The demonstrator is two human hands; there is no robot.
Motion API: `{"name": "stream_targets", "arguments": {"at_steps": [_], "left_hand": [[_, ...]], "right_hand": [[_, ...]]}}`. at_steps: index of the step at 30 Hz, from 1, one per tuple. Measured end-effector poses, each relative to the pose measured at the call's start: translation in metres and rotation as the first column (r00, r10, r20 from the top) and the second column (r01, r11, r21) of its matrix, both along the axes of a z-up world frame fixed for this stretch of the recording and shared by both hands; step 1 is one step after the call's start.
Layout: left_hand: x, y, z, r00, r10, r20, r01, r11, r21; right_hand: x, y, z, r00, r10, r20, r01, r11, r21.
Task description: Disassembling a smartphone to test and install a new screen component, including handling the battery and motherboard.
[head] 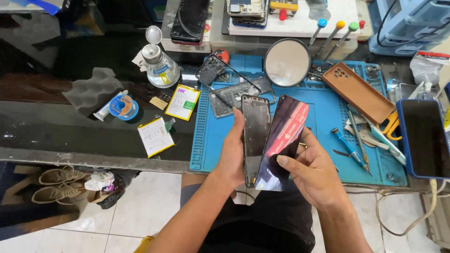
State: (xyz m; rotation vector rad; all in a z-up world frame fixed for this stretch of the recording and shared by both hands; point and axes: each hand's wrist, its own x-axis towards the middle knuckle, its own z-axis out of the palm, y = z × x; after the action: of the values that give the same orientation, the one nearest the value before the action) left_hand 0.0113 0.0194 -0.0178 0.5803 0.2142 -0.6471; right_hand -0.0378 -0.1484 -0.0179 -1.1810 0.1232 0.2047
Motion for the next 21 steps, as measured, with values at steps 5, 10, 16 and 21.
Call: {"name": "stream_targets", "arguments": {"at_steps": [5,10,16,21], "left_hand": [[-0.003,0.000,-0.007,0.997,-0.041,0.061,0.046,0.996,-0.074],[-0.008,-0.003,-0.014,0.996,-0.071,0.054,0.075,0.994,-0.074],[-0.007,-0.007,-0.041,0.998,-0.053,0.043,0.066,0.926,-0.371],[-0.004,-0.008,-0.039,0.994,-0.042,0.102,0.078,0.924,-0.375]], "right_hand": [[0.001,0.005,0.004,0.997,0.053,0.049,-0.054,0.999,0.009],[-0.001,0.011,0.006,0.996,0.073,0.048,-0.072,0.997,-0.014],[-0.003,0.013,-0.006,0.984,0.043,0.173,-0.051,0.998,0.044],[0.007,0.012,-0.006,0.984,0.063,0.167,-0.060,0.998,-0.020]]}}
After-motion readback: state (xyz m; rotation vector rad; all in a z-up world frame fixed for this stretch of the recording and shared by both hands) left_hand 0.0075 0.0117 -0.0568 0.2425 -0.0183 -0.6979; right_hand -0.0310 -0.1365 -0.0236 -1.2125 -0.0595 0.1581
